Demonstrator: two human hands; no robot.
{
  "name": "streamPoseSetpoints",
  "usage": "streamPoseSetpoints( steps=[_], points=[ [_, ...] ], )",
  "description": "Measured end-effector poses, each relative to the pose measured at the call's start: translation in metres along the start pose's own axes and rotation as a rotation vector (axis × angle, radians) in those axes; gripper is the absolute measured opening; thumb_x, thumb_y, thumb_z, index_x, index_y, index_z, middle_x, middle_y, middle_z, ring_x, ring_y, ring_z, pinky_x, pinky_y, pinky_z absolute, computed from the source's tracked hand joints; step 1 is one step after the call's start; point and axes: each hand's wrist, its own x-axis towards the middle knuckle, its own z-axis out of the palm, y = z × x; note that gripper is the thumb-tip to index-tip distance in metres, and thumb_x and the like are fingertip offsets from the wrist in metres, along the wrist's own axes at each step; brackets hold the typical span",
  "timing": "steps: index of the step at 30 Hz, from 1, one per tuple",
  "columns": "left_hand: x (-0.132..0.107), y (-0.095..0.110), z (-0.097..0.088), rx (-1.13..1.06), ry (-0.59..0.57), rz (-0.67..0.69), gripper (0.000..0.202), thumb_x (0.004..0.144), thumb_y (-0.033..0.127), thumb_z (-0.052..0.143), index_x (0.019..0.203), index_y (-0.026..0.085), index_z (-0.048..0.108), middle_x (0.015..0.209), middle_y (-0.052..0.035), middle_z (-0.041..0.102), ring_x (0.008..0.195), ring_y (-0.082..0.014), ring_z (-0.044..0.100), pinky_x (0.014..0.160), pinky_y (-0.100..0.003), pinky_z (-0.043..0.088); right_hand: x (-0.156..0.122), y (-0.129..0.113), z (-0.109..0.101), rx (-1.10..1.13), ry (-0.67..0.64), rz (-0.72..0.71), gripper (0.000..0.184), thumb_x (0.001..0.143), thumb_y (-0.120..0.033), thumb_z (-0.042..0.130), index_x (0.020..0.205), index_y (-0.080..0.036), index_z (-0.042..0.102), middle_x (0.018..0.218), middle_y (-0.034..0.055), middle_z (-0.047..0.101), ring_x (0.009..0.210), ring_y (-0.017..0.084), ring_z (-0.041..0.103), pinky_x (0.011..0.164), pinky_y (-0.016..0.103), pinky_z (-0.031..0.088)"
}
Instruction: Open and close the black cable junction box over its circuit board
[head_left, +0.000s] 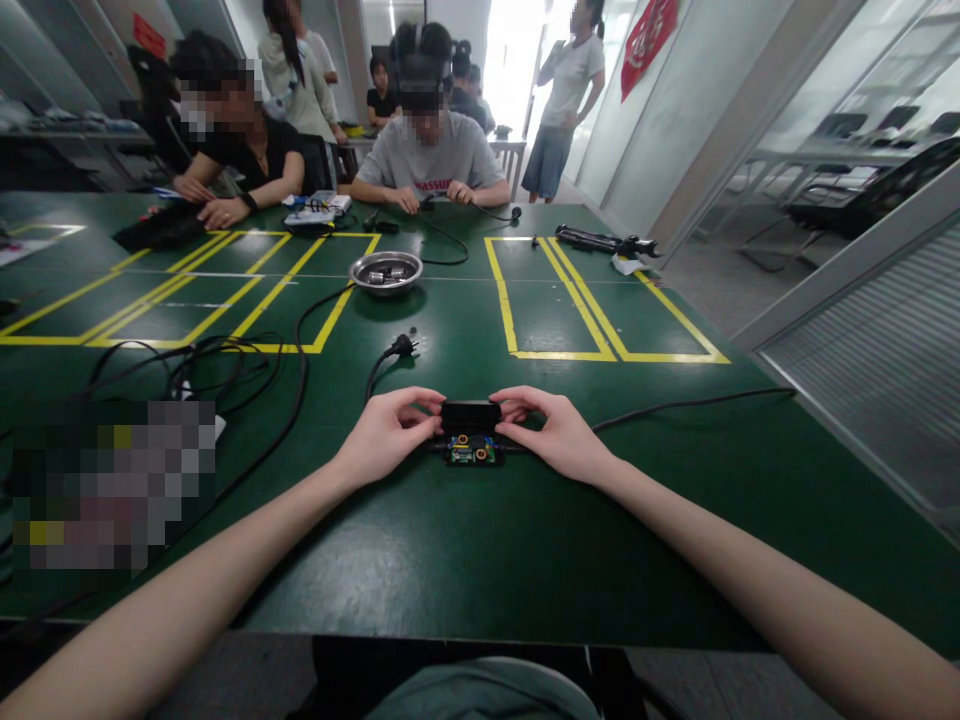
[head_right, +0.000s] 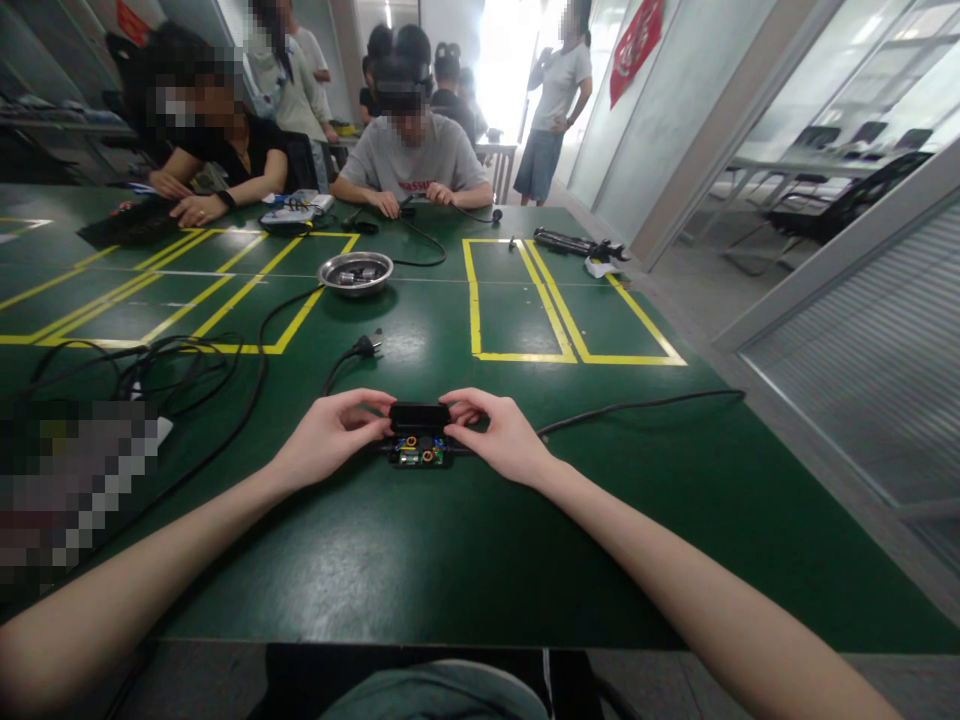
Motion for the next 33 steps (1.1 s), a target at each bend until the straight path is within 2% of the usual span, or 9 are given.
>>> streamPoseSetpoints(
  steps=[11, 25, 33],
  points=[
    [-0.0002, 0.0025, 0.0011, -0.035, -0.016, -0.002, 0.028, 0.081, 0.028, 0.071, 0.106, 0.014, 0.068, 0.082, -0.0038, 0.076, 0.076, -0.0191, 0.076, 0.071, -0.029, 0.061, -0.0017, -0.003, -0.0013, -0.041, 0.005, -0.062, 0.023, 0.09, -0.03, 0.065, 0.109, -0.019, 0.071, 0.097, 0.0061, 0.077, 0.084, 0.019, 0.073, 0.084, 0.037, 0.061],
    [-0.001, 0.0022, 0.0013, -0.011, -0.028, 0.015, 0.022, 0.081, 0.028, 0.071, 0.098, 0.015, 0.07, 0.078, -0.0037, 0.077, 0.074, -0.0187, 0.075, 0.075, -0.033, 0.062, -0.0028, -0.004, -0.0028, 0.035, -0.029, -0.029, 0.02, 0.091, -0.035, 0.064, 0.105, -0.021, 0.071, 0.096, 0.0053, 0.077, 0.082, 0.019, 0.075, 0.082, 0.036, 0.064],
    [-0.0015, 0.0034, -0.0011, -0.004, -0.047, 0.021, 0.019, 0.08, 0.027, 0.071, 0.095, 0.015, 0.07, 0.079, -0.0043, 0.078, 0.073, -0.018, 0.075, 0.074, -0.031, 0.061, -0.0036, -0.0078, -0.004, 0.01, -0.047, -0.075, 0.017, 0.092, -0.032, 0.064, 0.102, -0.021, 0.071, 0.095, 0.0052, 0.077, 0.083, 0.019, 0.074, 0.082, 0.036, 0.062]
  ],
)
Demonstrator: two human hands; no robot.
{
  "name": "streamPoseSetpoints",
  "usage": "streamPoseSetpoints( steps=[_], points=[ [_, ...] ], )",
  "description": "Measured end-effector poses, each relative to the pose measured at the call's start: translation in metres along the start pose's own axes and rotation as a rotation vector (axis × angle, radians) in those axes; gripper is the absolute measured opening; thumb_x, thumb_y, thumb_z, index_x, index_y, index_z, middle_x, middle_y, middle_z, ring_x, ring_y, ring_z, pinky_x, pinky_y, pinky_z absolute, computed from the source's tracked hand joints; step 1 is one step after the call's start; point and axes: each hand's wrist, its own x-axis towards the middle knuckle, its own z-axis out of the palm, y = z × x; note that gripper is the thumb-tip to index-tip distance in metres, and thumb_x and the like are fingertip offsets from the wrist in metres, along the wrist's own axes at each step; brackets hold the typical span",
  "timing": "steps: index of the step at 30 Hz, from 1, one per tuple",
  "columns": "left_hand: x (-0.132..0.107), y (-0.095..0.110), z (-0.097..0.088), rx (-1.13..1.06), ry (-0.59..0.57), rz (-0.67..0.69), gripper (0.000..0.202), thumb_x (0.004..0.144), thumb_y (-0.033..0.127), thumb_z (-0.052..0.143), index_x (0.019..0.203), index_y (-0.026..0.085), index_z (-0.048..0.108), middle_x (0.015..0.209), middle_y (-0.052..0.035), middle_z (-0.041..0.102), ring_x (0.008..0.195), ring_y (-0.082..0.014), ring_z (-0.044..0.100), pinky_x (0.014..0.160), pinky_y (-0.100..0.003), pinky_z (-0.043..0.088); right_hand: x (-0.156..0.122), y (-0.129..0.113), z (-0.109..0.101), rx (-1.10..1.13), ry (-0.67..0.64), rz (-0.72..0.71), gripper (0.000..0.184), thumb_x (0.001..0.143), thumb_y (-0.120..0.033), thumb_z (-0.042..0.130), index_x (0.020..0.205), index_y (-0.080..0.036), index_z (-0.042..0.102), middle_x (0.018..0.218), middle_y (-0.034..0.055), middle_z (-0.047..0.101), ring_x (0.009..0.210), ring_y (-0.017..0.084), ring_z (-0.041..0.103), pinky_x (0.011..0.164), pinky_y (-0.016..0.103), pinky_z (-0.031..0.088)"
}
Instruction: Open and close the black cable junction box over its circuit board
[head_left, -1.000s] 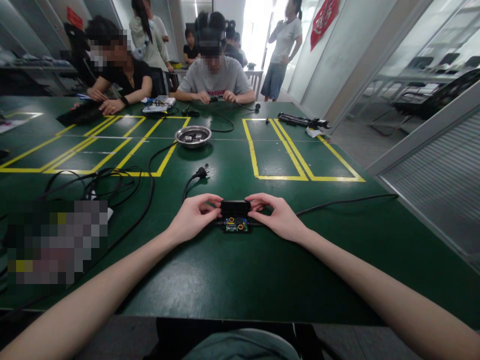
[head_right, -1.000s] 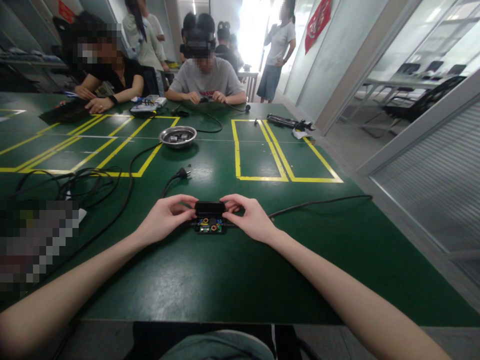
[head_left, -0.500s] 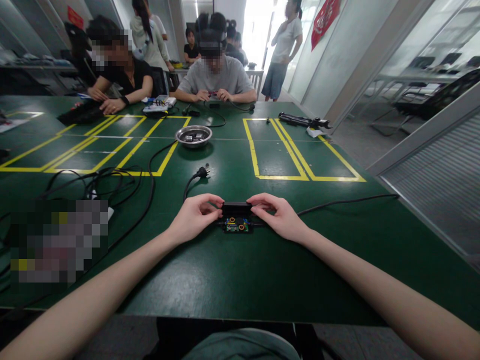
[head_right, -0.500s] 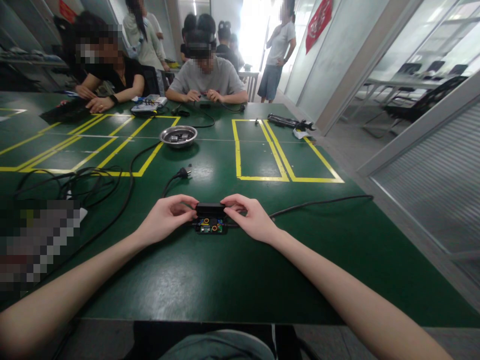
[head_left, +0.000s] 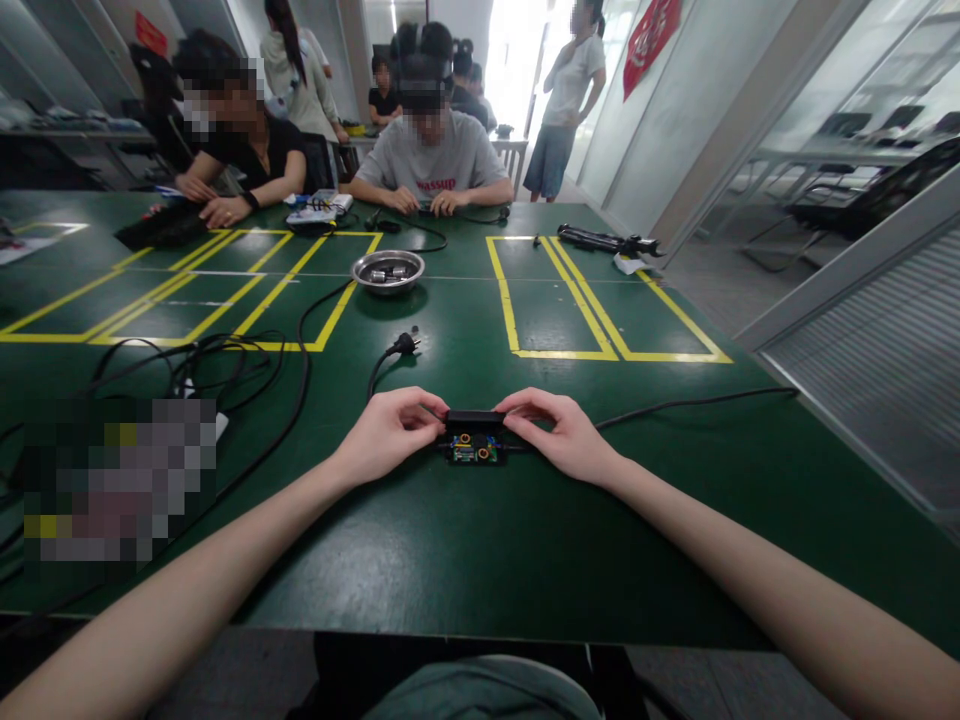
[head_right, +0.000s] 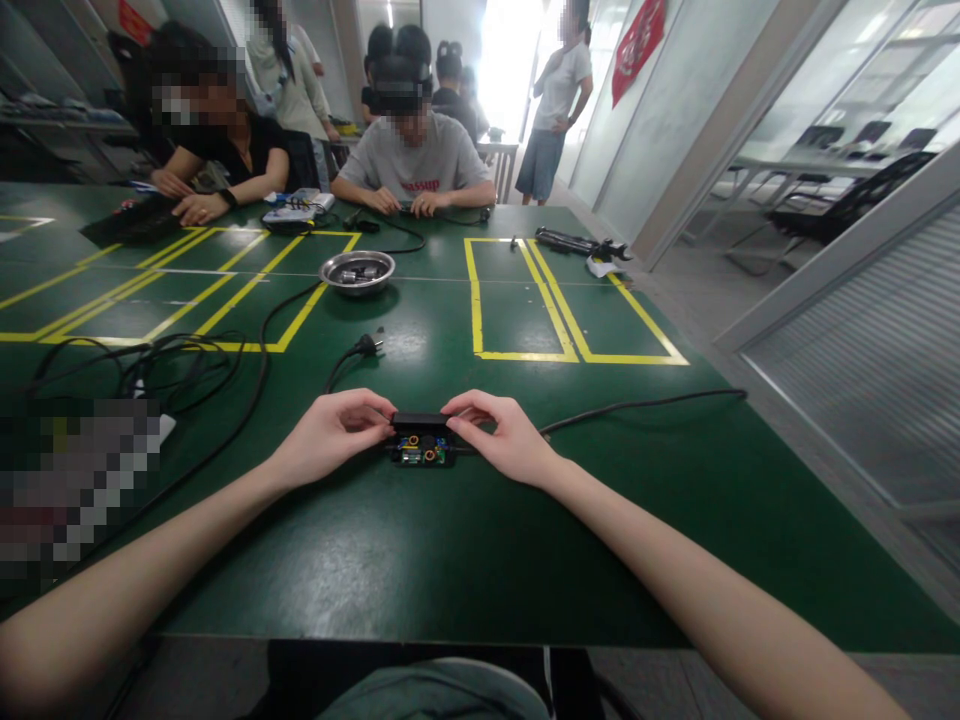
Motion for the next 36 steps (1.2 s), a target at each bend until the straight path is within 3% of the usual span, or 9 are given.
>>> streamPoseSetpoints(
  steps=[29, 36],
  points=[
    [-0.0002, -0.0013, 0.0007, 0.034, 0.005, 0.076, 0.015, 0.082, 0.024, 0.068, 0.094, 0.014, 0.07, 0.08, -0.0043, 0.077, 0.075, -0.0179, 0.076, 0.075, -0.031, 0.062, -0.0009, -0.0001, -0.0009, -0.055, -0.01, -0.029, 0.018, 0.094, -0.031, 0.062, 0.104, -0.02, 0.071, 0.095, 0.0058, 0.077, 0.083, 0.02, 0.074, 0.081, 0.037, 0.062],
    [-0.0009, -0.0005, -0.0023, 0.094, -0.076, 0.091, 0.021, 0.081, 0.026, 0.07, 0.099, 0.015, 0.067, 0.09, -0.0048, 0.075, 0.08, -0.0176, 0.073, 0.077, -0.032, 0.06, -0.002, 0.0016, -0.0018, -0.04, -0.042, -0.077, 0.017, 0.093, -0.03, 0.065, 0.102, -0.019, 0.073, 0.096, 0.0068, 0.078, 0.085, 0.02, 0.075, 0.081, 0.036, 0.063]
  ],
)
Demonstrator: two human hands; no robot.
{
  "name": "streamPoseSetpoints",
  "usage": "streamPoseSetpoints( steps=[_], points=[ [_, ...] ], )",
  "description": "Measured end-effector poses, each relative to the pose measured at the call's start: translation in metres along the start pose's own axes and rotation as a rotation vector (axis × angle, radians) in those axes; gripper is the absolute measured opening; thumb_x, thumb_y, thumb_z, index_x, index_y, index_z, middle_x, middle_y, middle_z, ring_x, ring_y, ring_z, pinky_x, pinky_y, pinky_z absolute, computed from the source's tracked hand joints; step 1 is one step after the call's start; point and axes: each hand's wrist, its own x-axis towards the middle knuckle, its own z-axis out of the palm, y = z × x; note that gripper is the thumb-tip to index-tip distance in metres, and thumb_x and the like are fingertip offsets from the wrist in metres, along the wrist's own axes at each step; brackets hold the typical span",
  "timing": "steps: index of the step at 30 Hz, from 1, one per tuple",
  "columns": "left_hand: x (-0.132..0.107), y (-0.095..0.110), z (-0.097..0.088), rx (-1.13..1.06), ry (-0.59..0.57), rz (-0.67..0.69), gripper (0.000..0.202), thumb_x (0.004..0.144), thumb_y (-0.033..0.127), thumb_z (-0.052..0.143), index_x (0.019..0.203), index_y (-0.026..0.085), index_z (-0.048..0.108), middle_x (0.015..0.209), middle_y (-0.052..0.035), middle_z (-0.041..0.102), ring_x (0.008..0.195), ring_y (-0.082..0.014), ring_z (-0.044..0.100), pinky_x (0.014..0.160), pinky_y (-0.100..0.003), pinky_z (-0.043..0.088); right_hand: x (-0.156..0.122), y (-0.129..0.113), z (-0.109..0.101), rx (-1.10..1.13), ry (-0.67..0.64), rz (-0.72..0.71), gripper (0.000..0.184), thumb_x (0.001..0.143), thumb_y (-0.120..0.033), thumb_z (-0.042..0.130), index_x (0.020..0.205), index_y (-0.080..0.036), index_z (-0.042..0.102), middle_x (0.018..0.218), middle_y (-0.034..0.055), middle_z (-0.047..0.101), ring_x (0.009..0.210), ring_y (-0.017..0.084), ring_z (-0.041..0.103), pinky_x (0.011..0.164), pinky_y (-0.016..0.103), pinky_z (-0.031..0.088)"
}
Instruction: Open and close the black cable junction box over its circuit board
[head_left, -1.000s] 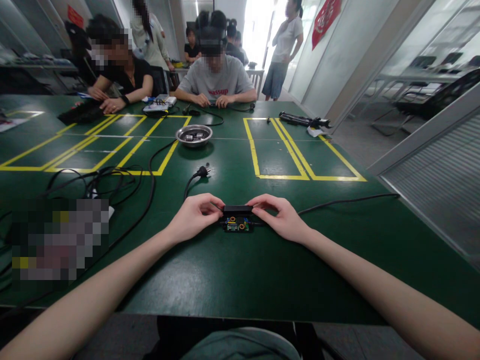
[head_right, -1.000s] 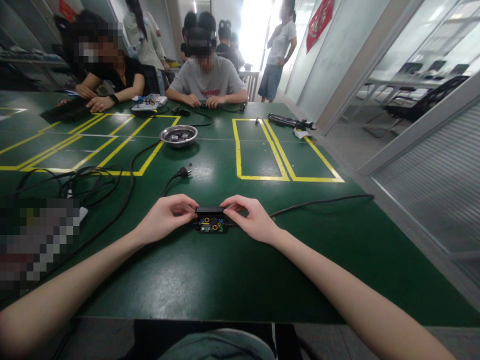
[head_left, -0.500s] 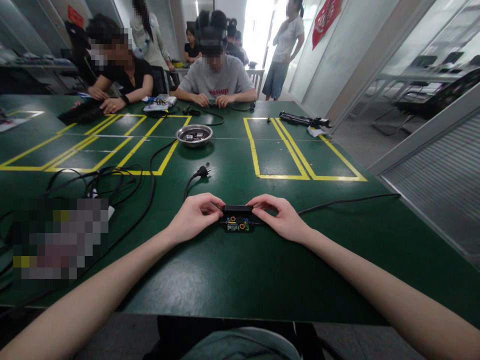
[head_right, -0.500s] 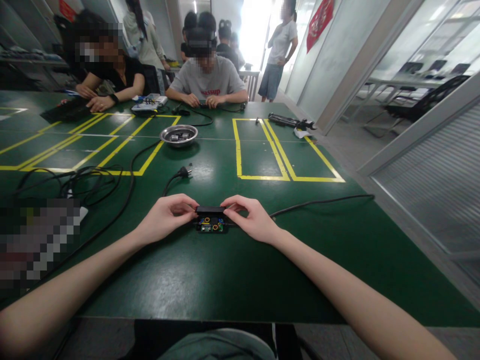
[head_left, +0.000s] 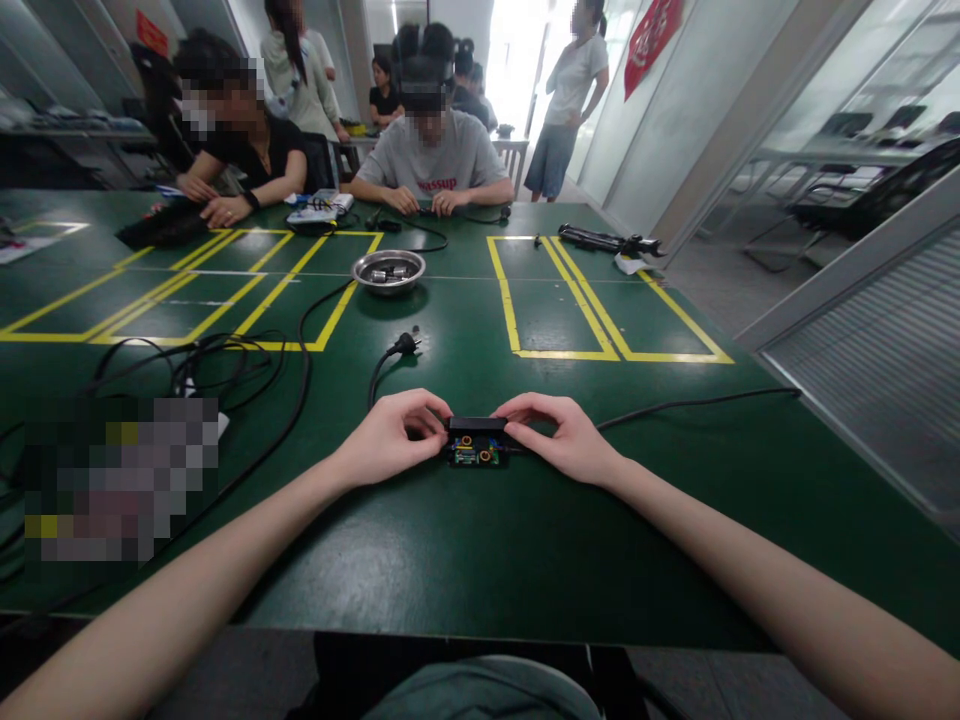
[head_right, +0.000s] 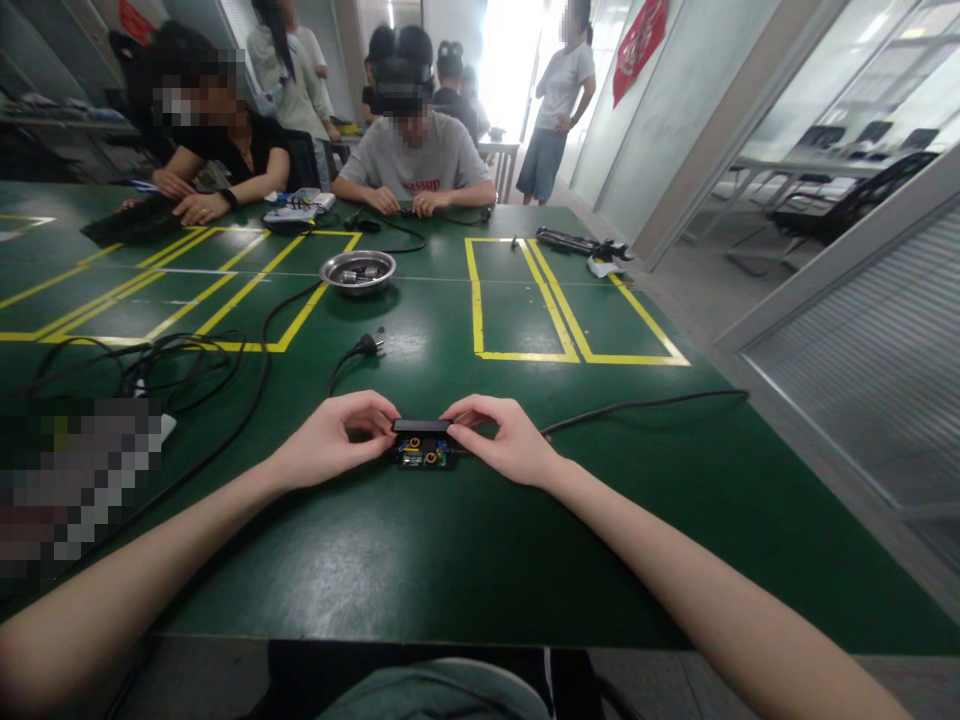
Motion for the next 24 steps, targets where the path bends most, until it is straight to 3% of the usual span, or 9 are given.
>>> streamPoseSetpoints(
  steps=[4, 6, 12, 24],
  points=[
    [-0.0028, 0.0064, -0.0017, 0.129, -0.102, 0.026, 0.039, 0.074, 0.029, 0.081, 0.108, 0.018, 0.065, 0.104, -0.0045, 0.073, 0.084, -0.0171, 0.068, 0.076, -0.031, 0.056, -0.0014, 0.0012, 0.0005, -0.026, 0.008, -0.094, 0.013, 0.093, -0.026, 0.066, 0.101, -0.019, 0.072, 0.099, 0.0079, 0.077, 0.088, 0.02, 0.074, 0.081, 0.036, 0.063],
    [-0.0038, 0.008, -0.0008, 0.2, -0.1, 0.037, 0.041, 0.071, 0.027, 0.082, 0.107, 0.02, 0.063, 0.102, -0.0022, 0.072, 0.079, -0.016, 0.065, 0.073, -0.029, 0.053, -0.0018, 0.0009, 0.0003, -0.032, 0.006, -0.161, 0.01, 0.092, -0.024, 0.068, 0.099, -0.019, 0.071, 0.101, 0.0081, 0.077, 0.088, 0.02, 0.073, 0.081, 0.035, 0.062],
    [-0.0043, 0.0069, 0.0027, 0.269, -0.086, 0.093, 0.03, 0.073, 0.025, 0.078, 0.099, 0.02, 0.063, 0.095, -0.0001, 0.071, 0.077, -0.0156, 0.062, 0.072, -0.028, 0.049, -0.0022, -0.0003, -0.0012, -0.137, -0.049, -0.316, 0.014, 0.086, -0.02, 0.072, 0.1, -0.02, 0.069, 0.106, 0.0097, 0.074, 0.096, 0.021, 0.073, 0.088, 0.037, 0.06],
    [-0.0057, 0.0038, 0.0033, 0.313, -0.067, 0.183, 0.026, 0.076, 0.022, 0.076, 0.099, 0.02, 0.064, 0.098, -0.0011, 0.072, 0.084, -0.0175, 0.065, 0.078, -0.03, 0.052, -0.0058, 0.0021, 0.0008, -0.222, -0.075, -0.377, 0.023, 0.085, -0.018, 0.07, 0.108, -0.022, 0.068, 0.114, 0.0115, 0.074, 0.105, 0.022, 0.072, 0.092, 0.04, 0.06]
  ],
)
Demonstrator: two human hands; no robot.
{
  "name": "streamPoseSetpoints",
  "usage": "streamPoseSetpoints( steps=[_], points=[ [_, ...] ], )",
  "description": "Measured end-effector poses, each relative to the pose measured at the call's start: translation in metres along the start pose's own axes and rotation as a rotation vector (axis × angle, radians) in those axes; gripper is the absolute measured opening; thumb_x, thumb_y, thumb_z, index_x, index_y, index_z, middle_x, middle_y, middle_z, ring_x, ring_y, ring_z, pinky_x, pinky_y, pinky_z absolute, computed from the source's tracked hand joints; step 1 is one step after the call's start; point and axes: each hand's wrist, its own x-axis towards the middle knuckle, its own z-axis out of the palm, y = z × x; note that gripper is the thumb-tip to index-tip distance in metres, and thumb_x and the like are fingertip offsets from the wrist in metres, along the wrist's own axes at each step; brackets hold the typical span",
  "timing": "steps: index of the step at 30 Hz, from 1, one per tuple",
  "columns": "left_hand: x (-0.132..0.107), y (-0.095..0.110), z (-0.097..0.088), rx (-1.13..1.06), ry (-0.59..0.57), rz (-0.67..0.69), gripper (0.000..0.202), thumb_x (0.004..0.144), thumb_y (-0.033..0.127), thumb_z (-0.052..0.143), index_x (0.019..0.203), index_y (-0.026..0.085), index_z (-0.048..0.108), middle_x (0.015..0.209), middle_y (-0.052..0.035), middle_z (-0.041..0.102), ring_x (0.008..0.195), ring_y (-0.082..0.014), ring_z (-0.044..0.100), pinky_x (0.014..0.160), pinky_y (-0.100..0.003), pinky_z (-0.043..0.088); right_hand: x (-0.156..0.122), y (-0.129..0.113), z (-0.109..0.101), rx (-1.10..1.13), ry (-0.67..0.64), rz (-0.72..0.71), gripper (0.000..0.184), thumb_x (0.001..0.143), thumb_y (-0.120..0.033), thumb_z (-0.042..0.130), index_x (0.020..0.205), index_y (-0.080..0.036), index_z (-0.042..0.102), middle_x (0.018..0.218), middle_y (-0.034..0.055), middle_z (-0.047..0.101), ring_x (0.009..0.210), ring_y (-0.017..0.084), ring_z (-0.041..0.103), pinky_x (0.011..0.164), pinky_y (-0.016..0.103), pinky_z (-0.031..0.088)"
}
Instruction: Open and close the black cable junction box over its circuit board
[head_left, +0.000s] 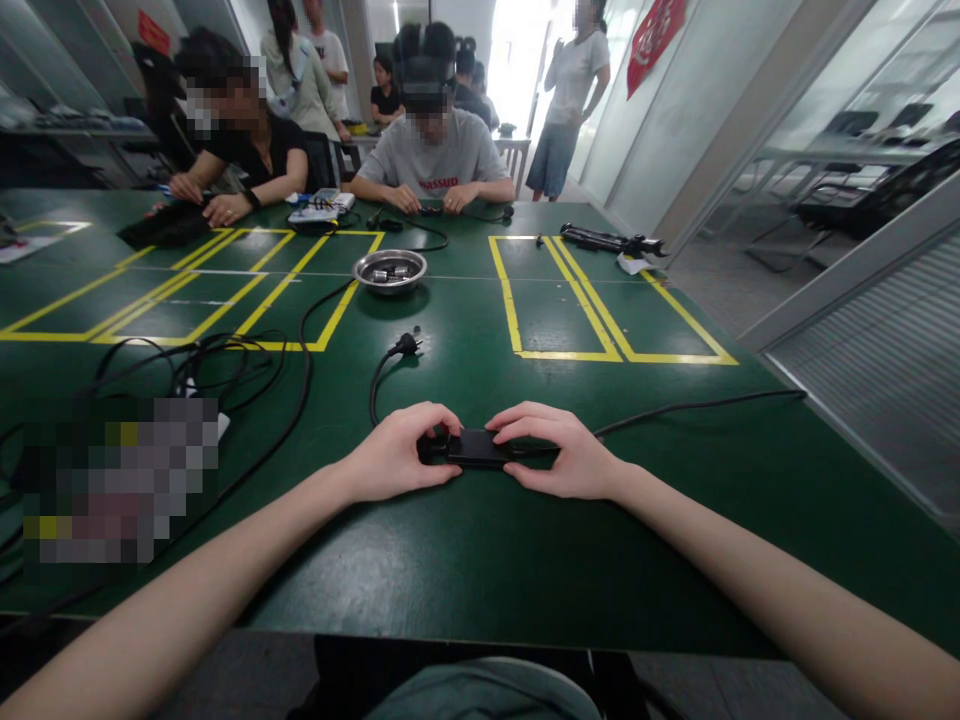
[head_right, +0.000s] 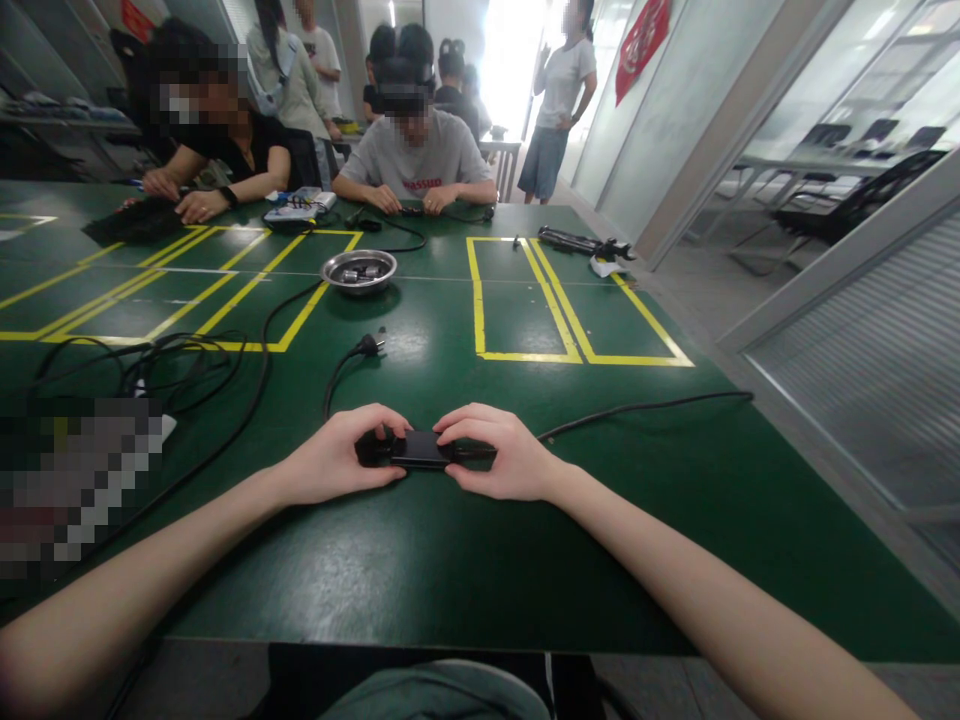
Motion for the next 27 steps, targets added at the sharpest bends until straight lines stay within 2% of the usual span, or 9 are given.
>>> streamPoseSetpoints(
  steps=[10, 16, 20, 24, 27],
  points=[
    [-0.001, -0.003, 0.001, 0.058, -0.023, 0.061, 0.031, 0.077, 0.021, 0.077, 0.106, 0.021, 0.065, 0.102, -0.0028, 0.071, 0.089, -0.0188, 0.066, 0.081, -0.031, 0.054, 0.002, -0.001, -0.005, -0.058, -0.073, 0.0, 0.029, 0.085, -0.016, 0.067, 0.114, -0.022, 0.066, 0.11, 0.0097, 0.074, 0.1, 0.022, 0.07, 0.09, 0.039, 0.059],
    [-0.001, -0.003, 0.003, 0.09, -0.008, 0.048, 0.026, 0.079, 0.023, 0.075, 0.103, 0.021, 0.066, 0.099, -0.003, 0.072, 0.087, -0.019, 0.067, 0.08, -0.031, 0.054, 0.004, 0.002, -0.002, -0.13, -0.145, -0.021, 0.042, 0.082, -0.022, 0.074, 0.121, -0.021, 0.061, 0.111, 0.0106, 0.072, 0.1, 0.024, 0.068, 0.087, 0.039, 0.058],
    [-0.001, 0.0, 0.004, 0.119, -0.008, 0.044, 0.024, 0.079, 0.026, 0.073, 0.102, 0.021, 0.065, 0.094, -0.0024, 0.07, 0.084, -0.0187, 0.066, 0.077, -0.03, 0.053, 0.005, 0.0, 0.004, -0.21, -0.145, 0.0, 0.043, 0.077, -0.016, 0.066, 0.12, -0.019, 0.06, 0.107, 0.0107, 0.071, 0.095, 0.024, 0.066, 0.082, 0.038, 0.056],
    [0.0, 0.005, 0.005, 0.143, -0.028, 0.066, 0.024, 0.083, 0.027, 0.068, 0.106, 0.02, 0.065, 0.089, -0.0022, 0.068, 0.083, -0.0192, 0.064, 0.074, -0.03, 0.052, 0.007, -0.006, 0.008, -0.284, -0.173, 0.015, 0.042, 0.074, -0.019, 0.062, 0.116, -0.015, 0.06, 0.099, 0.0113, 0.071, 0.085, 0.024, 0.064, 0.078, 0.039, 0.055],
    [0.001, 0.008, 0.007, 0.189, -0.06, 0.099, 0.031, 0.082, 0.028, 0.069, 0.112, 0.019, 0.063, 0.093, -0.0041, 0.07, 0.085, -0.0211, 0.065, 0.076, -0.032, 0.052, 0.007, -0.009, 0.008, -0.285, -0.187, 0.026, 0.038, 0.076, -0.02, 0.059, 0.114, -0.015, 0.06, 0.096, 0.0107, 0.071, 0.082, 0.023, 0.064, 0.077, 0.037, 0.054]
  ],
)
